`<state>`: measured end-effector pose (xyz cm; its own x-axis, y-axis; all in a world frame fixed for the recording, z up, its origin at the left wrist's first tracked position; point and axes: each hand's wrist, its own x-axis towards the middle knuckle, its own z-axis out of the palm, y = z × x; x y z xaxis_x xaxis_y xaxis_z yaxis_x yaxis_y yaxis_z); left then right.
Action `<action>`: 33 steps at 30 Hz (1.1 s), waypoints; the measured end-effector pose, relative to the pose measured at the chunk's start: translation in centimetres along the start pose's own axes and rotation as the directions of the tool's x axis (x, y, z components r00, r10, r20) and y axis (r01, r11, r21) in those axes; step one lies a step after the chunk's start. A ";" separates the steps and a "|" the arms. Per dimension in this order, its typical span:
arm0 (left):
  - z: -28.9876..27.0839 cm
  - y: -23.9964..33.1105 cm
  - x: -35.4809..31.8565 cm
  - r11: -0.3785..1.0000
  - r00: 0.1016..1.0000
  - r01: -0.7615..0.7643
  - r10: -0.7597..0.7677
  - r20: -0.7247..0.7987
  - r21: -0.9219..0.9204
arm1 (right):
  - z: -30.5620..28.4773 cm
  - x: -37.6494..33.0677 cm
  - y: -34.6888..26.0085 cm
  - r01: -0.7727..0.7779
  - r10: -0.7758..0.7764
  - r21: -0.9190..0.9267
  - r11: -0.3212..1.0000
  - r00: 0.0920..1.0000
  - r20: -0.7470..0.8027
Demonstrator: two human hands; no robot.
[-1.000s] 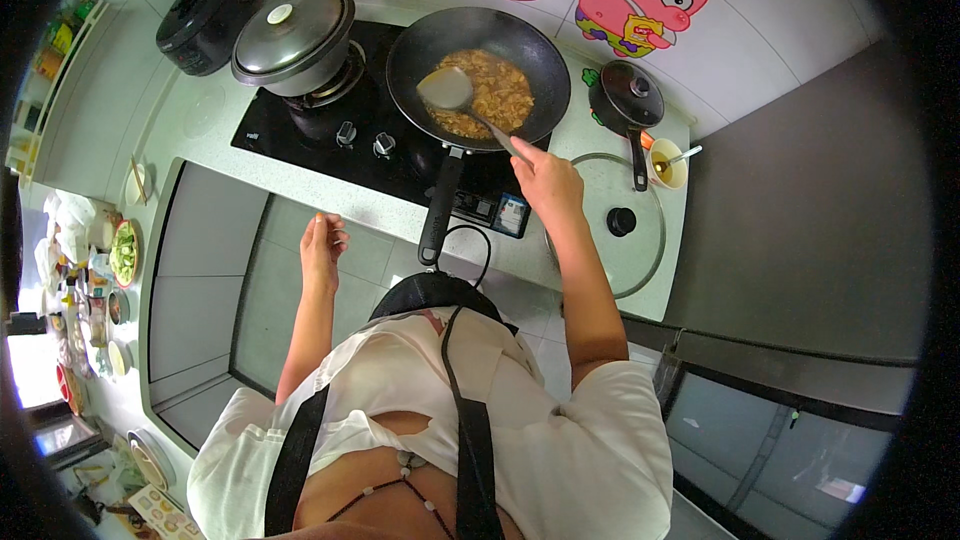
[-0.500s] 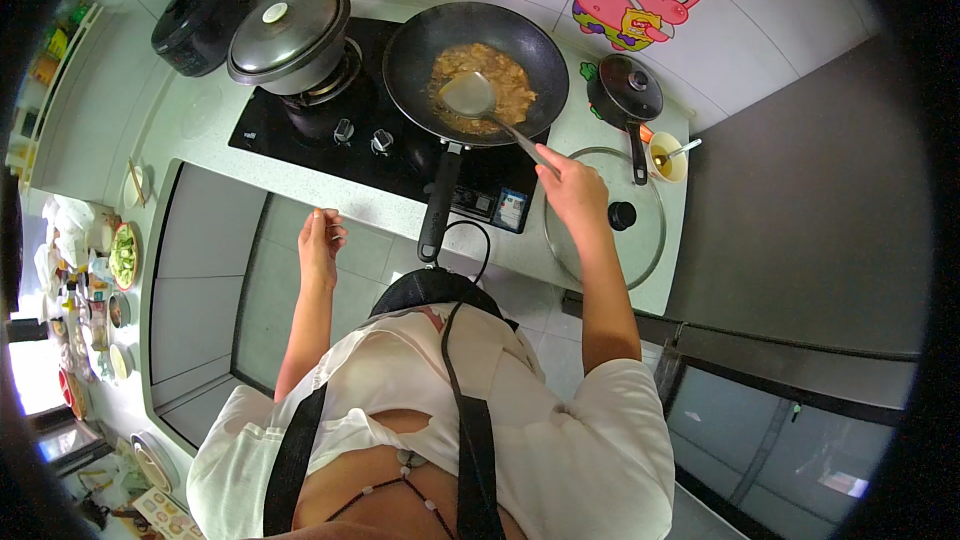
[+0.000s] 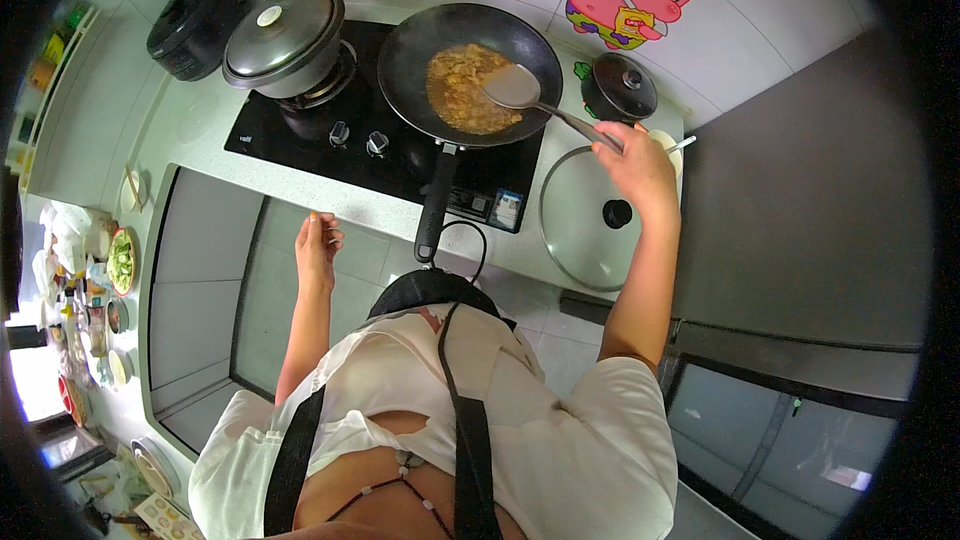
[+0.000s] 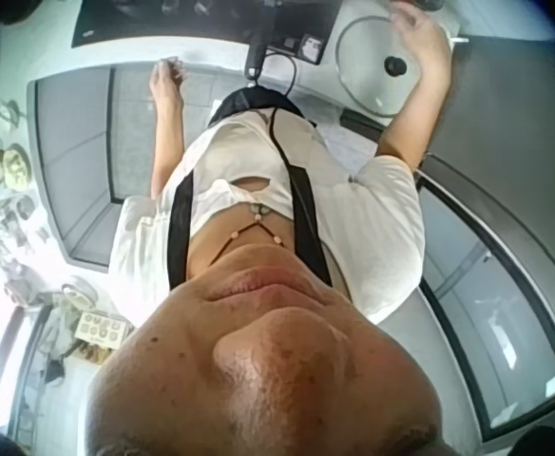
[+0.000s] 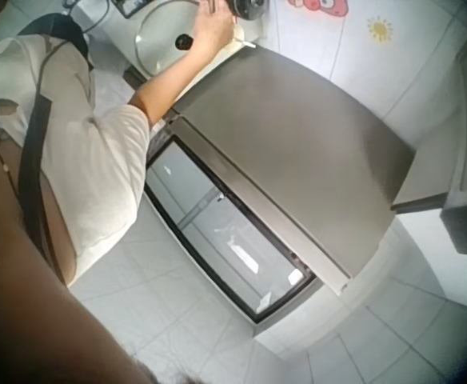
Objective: The person stirs meat in a frying pan on a stove, then moves to a sink to rinse a bowl, and returns to use a ladle and chopsticks to stir and taste the food.
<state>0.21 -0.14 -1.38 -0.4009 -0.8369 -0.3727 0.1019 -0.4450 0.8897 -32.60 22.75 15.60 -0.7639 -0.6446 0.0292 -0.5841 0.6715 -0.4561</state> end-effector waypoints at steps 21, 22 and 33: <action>-0.6 -0.5 -0.1 1.000 1.000 0.000 0.000 -0.017 0.005 | -1.2 3.1 -0.7 -0.176 0.155 0.532 0.828 0.984 0.084; -0.6 -0.5 -0.1 1.000 1.000 0.002 -0.002 -0.018 0.006 | -0.9 3.2 -0.3 -0.154 0.148 0.630 0.761 0.987 0.063; -0.3 -0.2 -0.6 1.000 1.000 -0.001 0.002 -0.014 0.019 | 5.0 5.0 -0.4 -0.246 0.479 0.707 0.663 0.865 -0.148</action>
<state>0.72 0.35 -1.43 -0.3878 -0.8421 -0.3748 0.0849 -0.4375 0.8952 -34.83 17.45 11.51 -0.9814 -0.1818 -0.0613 -0.0052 0.3449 -0.9386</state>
